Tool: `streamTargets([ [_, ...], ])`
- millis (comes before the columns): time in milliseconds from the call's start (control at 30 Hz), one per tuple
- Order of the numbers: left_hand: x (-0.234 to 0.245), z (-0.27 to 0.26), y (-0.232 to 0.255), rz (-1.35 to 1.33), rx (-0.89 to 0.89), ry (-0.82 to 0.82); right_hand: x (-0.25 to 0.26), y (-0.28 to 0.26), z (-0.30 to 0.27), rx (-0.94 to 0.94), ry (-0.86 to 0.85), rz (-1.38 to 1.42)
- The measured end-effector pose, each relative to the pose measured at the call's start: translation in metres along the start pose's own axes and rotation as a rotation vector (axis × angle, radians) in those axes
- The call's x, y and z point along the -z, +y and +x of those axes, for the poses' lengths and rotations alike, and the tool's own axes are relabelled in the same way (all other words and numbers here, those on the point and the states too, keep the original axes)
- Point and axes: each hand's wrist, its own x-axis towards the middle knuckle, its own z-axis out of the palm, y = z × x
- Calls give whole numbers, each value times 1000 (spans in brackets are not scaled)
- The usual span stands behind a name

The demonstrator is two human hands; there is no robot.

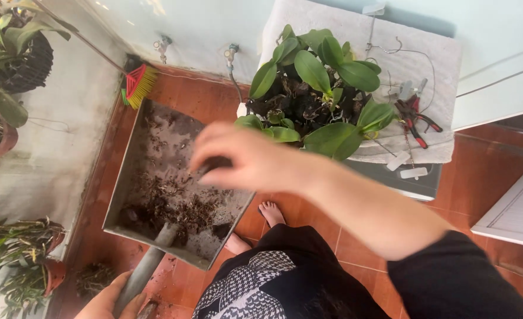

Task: Repotting and maintaining orchid plants on a balcony.

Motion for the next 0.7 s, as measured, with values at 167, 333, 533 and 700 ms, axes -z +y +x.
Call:
streamTargets([
  [167,10,-12,1,-50,38,78,86,55,-71,-158,200,-156],
  [333,-6,2,-41,-141,96,96,107,103,-94,-438,167,-184],
  [533,-58,18,-128,-242,-22,-19,109,136,-79,-548,102,-145],
  [700,-76,11,-147,-150,-23,278,104,138,-44,-408,60,-116],
])
